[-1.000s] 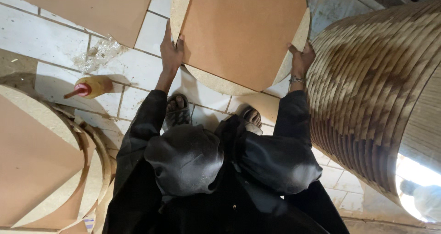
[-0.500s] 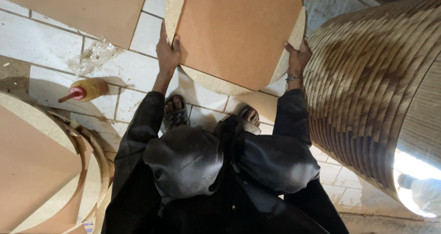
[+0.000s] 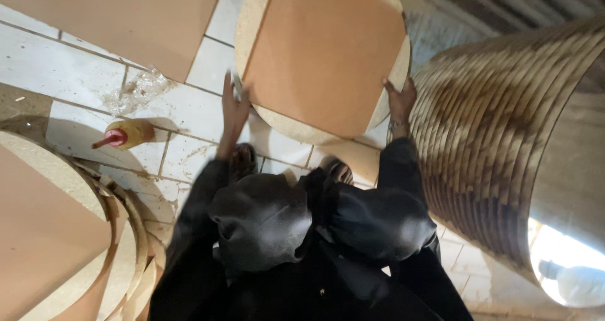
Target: The person applies adhesive from a bottle around the edge of a circular wooden board, then places a round mirror on top and presses it down. The person repeats this process with a second board and mirror.
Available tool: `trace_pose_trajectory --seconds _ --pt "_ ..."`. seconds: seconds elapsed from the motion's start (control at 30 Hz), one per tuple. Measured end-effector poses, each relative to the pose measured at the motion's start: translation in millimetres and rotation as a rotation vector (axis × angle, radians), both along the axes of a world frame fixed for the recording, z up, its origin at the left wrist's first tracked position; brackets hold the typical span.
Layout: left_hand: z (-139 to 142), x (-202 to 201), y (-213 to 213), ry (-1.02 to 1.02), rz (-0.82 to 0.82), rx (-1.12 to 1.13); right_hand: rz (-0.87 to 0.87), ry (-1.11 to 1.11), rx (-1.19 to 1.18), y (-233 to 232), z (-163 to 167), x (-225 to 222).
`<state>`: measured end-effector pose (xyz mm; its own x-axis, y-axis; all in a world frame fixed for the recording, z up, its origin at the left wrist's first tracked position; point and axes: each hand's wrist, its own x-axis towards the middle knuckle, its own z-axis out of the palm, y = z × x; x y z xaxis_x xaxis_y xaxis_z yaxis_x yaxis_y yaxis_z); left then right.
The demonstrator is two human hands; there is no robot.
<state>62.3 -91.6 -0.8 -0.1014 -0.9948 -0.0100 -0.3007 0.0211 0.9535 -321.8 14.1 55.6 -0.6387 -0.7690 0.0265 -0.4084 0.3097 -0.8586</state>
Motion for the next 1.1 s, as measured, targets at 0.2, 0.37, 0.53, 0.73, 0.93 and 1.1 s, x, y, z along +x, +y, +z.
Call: trace_pose_trajectory --seconds 0.2,0.37,0.53,0.73,0.93,1.1 --pt "-15 92 106 -0.002 0.654 -0.039 -0.009 0.556 -0.165 3 -11 8" --pt "-11 165 95 -0.377 0.706 -0.361 0.189 0.544 -0.21 -2 -9 47" --pt "-24 188 31 -0.108 0.684 -0.218 0.455 -0.44 -0.328 -11 -32 111" --pt "-4 147 2 0.185 0.255 -0.259 0.714 -0.796 0.037 12 -50 187" --pt "86 5 -21 0.427 -0.658 0.145 0.549 -0.5 0.02 5 -29 190" --pt "115 -95 -29 -0.155 -0.89 -0.416 0.32 0.035 -0.026 4 -18 147"
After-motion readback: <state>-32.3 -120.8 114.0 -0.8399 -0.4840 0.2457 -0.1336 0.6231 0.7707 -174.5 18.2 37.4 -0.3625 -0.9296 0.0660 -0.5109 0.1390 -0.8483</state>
